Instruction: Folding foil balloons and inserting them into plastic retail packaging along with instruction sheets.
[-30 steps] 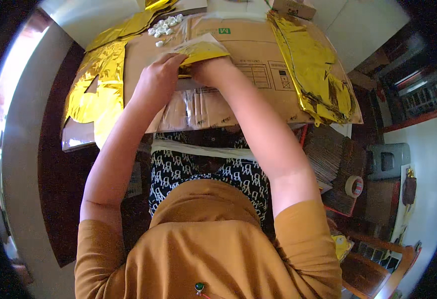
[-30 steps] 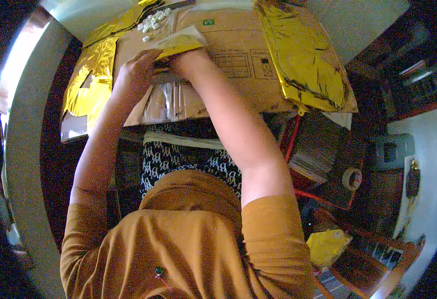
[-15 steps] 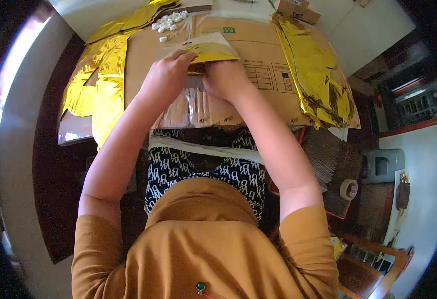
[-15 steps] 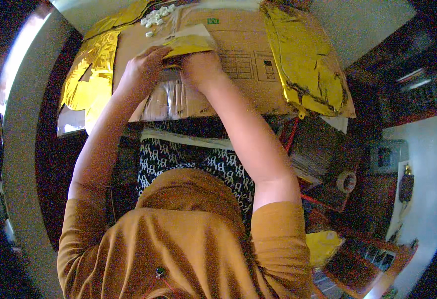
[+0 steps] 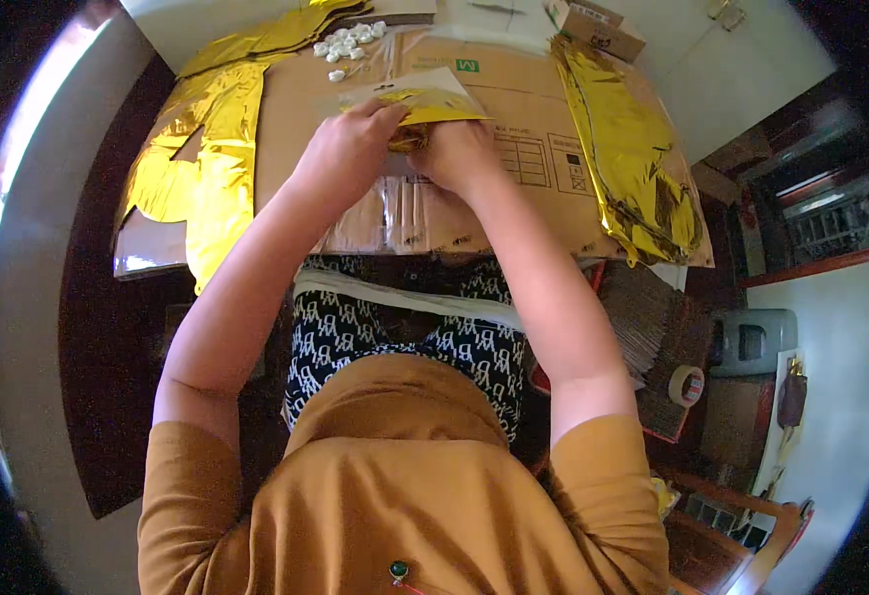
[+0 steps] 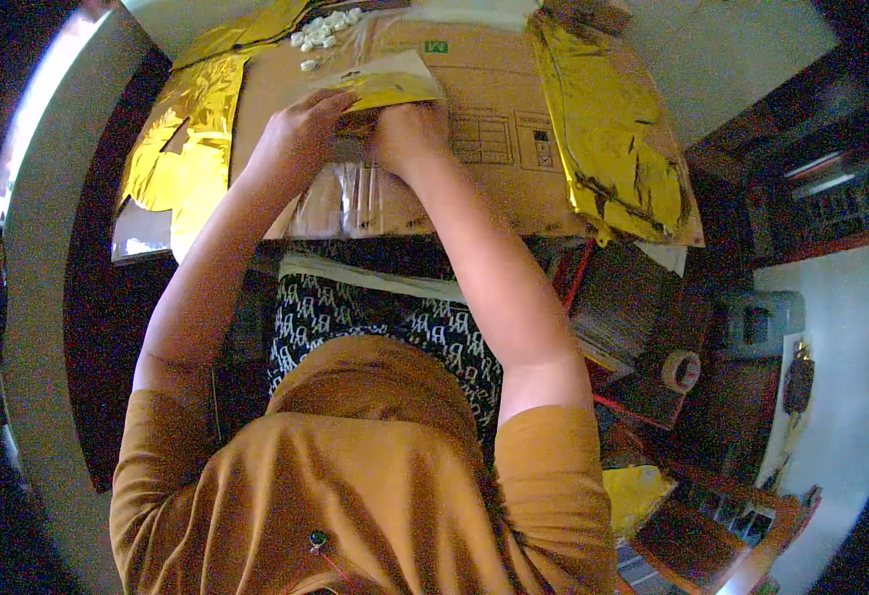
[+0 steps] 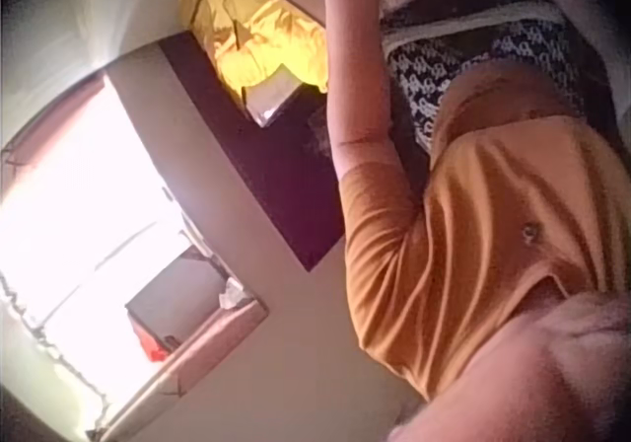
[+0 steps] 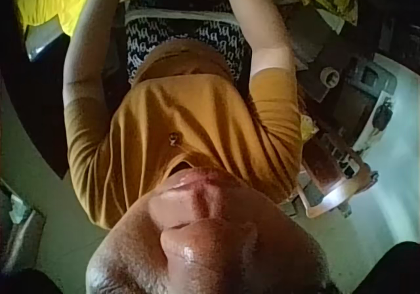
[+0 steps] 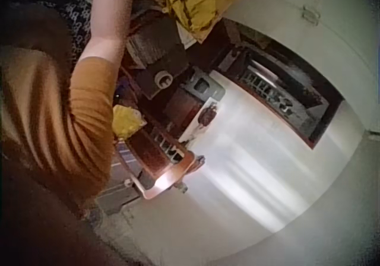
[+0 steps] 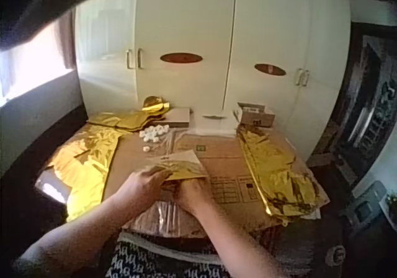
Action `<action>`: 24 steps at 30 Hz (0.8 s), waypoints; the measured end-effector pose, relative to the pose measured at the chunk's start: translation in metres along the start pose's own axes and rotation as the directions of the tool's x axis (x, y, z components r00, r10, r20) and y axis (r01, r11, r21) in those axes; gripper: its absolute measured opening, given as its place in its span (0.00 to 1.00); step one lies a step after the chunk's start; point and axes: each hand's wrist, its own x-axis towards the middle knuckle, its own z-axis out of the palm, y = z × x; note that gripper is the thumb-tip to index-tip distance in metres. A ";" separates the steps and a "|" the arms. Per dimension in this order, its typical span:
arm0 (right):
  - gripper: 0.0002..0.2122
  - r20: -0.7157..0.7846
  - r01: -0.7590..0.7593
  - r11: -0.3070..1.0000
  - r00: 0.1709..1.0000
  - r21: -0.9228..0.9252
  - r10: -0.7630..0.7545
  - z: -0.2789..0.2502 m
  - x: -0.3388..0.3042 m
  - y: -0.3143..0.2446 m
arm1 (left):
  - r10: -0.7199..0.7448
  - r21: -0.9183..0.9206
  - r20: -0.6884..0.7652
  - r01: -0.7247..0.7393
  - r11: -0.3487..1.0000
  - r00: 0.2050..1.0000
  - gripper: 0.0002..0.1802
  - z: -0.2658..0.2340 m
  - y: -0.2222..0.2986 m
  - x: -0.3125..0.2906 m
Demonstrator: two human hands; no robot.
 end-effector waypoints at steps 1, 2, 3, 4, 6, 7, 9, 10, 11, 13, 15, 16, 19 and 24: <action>0.25 -0.005 0.006 1.000 1.000 -0.001 -0.006 -0.001 0.000 0.000 | -0.008 0.003 0.002 0.008 1.000 1.000 0.19 0.000 0.000 0.000; 0.25 -0.016 0.027 1.000 0.999 -0.014 -0.028 -0.004 -0.002 -0.003 | -0.019 0.006 0.005 0.019 1.000 1.000 0.19 0.000 -0.001 0.000; 0.25 -0.027 0.048 0.998 0.998 -0.028 -0.049 -0.010 -0.006 -0.008 | -0.030 0.009 0.008 0.029 1.000 1.000 0.18 0.000 -0.001 0.000; 0.25 -0.038 0.069 0.997 0.997 -0.041 -0.070 -0.014 -0.008 -0.010 | -0.033 0.010 0.008 0.033 0.999 0.999 0.18 0.000 -0.002 -0.001; 0.25 0.056 -0.007 1.000 0.998 0.008 0.006 -0.013 -0.005 -0.008 | -0.035 0.008 0.009 0.035 0.999 0.999 0.18 0.001 -0.003 0.000; 0.25 0.104 -0.046 0.999 0.994 0.030 0.042 -0.012 -0.004 -0.006 | -0.032 -0.002 0.005 0.032 0.999 0.999 0.18 0.001 -0.002 0.000; 0.25 0.137 -0.059 0.992 0.990 0.116 0.043 -0.013 -0.003 -0.002 | -0.024 -0.027 -0.003 0.023 0.999 1.000 0.17 0.000 -0.001 0.001; 0.25 0.153 -0.066 0.985 0.987 0.158 0.041 -0.013 -0.002 0.000 | -0.016 -0.029 -0.008 0.016 0.999 1.000 0.17 0.001 -0.001 0.000; 0.24 0.119 -0.038 0.987 0.993 0.159 0.019 -0.009 -0.001 0.003 | -0.008 -0.029 -0.014 0.008 1.000 1.000 0.17 0.001 -0.002 0.000; 0.23 0.048 0.018 0.988 0.999 0.154 -0.026 0.007 0.002 0.015 | -0.005 -0.019 -0.011 0.004 1.000 1.000 0.17 0.001 -0.002 0.001; 0.21 -0.059 -0.009 0.983 0.998 0.183 0.020 0.020 0.001 0.017 | -0.018 0.001 0.006 0.018 1.000 1.000 0.17 0.003 -0.002 0.002; 0.20 -0.112 -0.022 0.980 0.993 0.198 0.045 0.025 0.001 0.020 | -0.017 -0.008 0.005 0.017 1.000 1.000 0.17 0.003 -0.001 0.002; 0.22 -0.015 0.022 0.958 1.000 0.287 -0.018 0.016 0.003 0.014 | -0.034 -0.016 0.008 0.034 0.999 0.999 0.17 0.002 -0.001 -0.001; 0.21 0.017 -0.065 0.916 0.998 0.395 0.063 0.006 -0.003 0.004 | -0.051 -0.024 0.008 0.051 0.998 0.999 0.17 -0.002 0.002 0.002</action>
